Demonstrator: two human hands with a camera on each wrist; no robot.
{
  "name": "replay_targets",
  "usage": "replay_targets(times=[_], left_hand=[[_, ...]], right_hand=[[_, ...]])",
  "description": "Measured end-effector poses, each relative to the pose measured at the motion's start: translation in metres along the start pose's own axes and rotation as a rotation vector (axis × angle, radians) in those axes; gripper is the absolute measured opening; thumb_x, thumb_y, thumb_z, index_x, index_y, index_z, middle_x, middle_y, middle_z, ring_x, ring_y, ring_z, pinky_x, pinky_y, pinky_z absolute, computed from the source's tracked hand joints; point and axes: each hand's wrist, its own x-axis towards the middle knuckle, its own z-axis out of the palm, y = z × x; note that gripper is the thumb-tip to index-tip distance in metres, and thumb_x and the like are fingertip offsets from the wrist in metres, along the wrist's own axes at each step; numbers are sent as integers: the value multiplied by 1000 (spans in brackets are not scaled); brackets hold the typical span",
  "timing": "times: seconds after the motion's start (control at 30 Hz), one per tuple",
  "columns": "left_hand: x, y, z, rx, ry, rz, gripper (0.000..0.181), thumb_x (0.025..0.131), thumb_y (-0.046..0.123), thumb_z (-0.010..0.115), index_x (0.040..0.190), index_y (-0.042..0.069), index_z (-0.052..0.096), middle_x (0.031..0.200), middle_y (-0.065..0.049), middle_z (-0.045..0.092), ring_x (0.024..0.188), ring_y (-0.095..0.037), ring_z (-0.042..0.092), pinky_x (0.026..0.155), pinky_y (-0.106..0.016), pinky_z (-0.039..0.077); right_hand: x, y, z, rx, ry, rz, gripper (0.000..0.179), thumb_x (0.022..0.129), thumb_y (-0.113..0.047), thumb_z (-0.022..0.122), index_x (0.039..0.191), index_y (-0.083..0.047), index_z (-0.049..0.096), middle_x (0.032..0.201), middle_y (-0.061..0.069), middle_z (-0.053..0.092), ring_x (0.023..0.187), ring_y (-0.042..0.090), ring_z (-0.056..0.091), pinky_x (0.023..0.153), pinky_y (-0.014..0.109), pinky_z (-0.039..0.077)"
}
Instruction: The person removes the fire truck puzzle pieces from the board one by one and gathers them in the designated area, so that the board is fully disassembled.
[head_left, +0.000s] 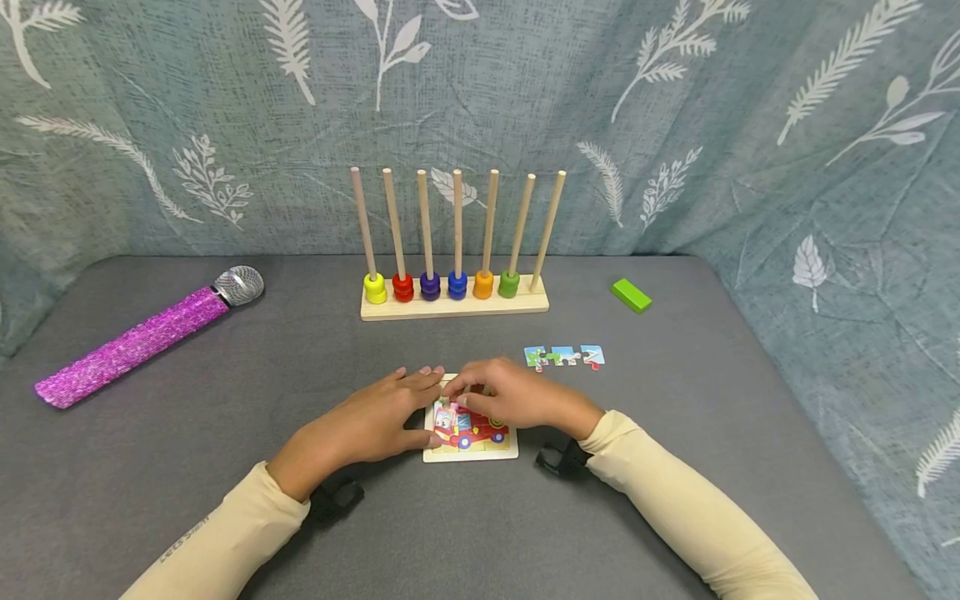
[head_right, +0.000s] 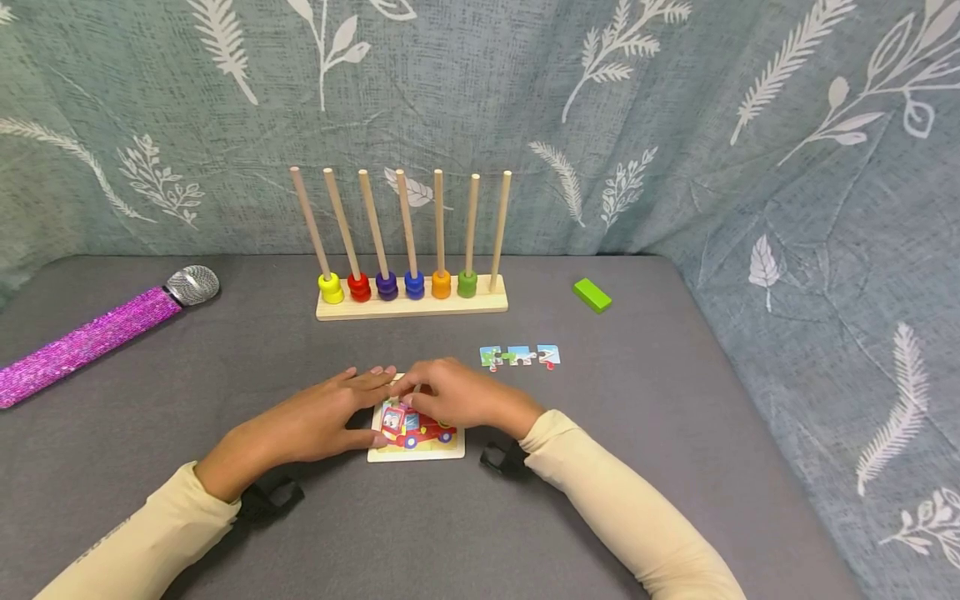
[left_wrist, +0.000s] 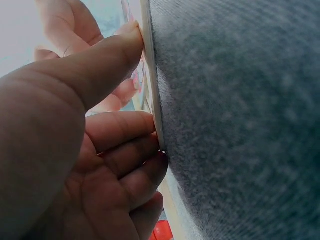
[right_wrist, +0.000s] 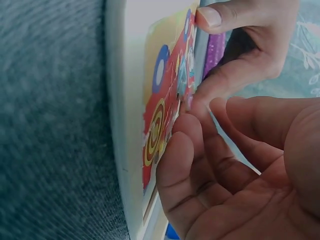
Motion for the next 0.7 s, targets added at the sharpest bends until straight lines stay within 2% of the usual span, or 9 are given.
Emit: replay_targets(times=[0.2,0.43,0.7], left_hand=[[1,0,0,-19,-11,-12,72,89,34,72,148,7,42,152,-20,33,140,-33,31,113,-53,19],[0,0,0,-9,-7,-4,71,90,35,71,145,1,43,151,-21,35,139,-34,32,113,-53,20],[0,-1,0,3,-4,7,70,90,35,70,142,-4,45,150,-21,36,139,-35,33,112,-54,22]], right_hand=[[1,1,1,-14,18,-18,23,97,-5,58,117,-4,70,106,3,66,80,8,54,74,25,47],[3,-1,4,-31,30,-33,20,95,-4,61,112,-4,72,101,1,64,78,7,53,73,23,47],[4,0,4,35,5,-37,19,92,-3,65,109,-5,74,94,1,64,73,5,51,67,22,46]])
